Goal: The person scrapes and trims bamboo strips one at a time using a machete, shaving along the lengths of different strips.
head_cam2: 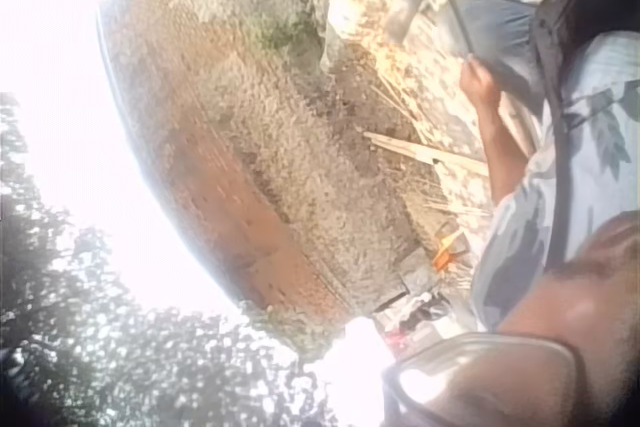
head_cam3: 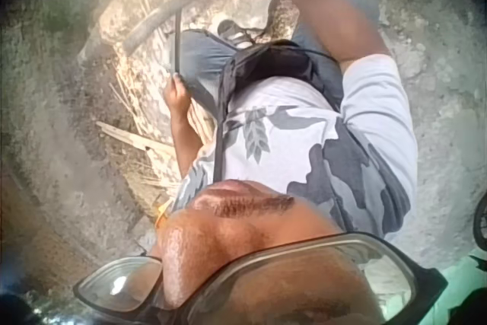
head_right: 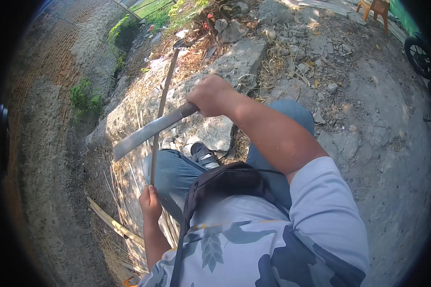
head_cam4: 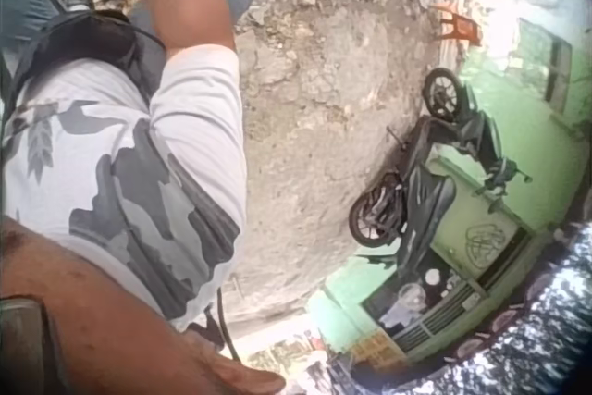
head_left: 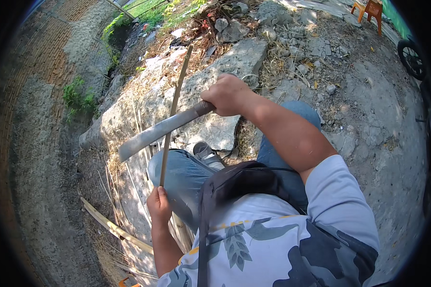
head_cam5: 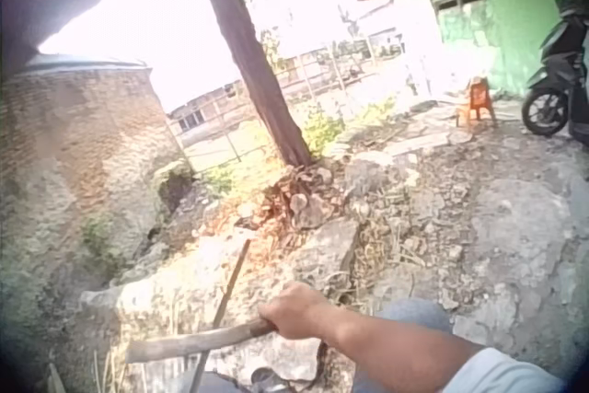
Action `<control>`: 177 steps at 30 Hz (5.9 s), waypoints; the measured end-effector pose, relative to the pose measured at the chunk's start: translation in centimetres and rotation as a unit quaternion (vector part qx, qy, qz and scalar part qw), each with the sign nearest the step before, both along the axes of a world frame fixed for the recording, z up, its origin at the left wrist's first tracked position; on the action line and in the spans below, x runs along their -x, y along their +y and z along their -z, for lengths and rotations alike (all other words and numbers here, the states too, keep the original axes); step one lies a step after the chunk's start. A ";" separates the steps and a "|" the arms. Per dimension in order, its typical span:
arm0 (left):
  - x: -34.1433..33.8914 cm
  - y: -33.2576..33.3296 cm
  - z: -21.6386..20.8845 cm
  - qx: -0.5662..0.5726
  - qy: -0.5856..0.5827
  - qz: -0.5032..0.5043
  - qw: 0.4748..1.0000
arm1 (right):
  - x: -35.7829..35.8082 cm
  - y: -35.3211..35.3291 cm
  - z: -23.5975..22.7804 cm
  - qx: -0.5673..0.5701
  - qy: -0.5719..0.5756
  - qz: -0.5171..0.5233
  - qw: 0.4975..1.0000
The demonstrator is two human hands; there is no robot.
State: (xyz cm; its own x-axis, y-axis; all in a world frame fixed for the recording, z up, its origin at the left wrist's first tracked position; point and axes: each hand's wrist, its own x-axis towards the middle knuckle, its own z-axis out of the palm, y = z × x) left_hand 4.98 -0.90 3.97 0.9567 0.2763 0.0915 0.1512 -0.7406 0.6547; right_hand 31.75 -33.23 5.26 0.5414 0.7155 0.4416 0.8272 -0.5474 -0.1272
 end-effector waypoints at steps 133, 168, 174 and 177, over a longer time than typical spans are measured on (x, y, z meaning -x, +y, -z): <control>7.9 6.5 -1.0 -0.025 -0.007 -0.037 0.999 | -4.3 -6.0 -0.6 -0.170 0.189 0.295 0.921; 4.1 0.7 -0.3 -0.264 0.036 -0.030 0.963 | -1.0 -1.4 1.0 -0.025 0.238 0.133 0.962; 10.4 2.7 -1.0 -0.104 0.246 -0.131 0.955 | -1.6 -0.4 1.9 -0.014 0.243 0.151 0.958; 12.6 4.6 1.2 -0.050 0.176 -0.131 0.974 | -1.6 0.1 1.9 -0.025 0.233 0.143 0.962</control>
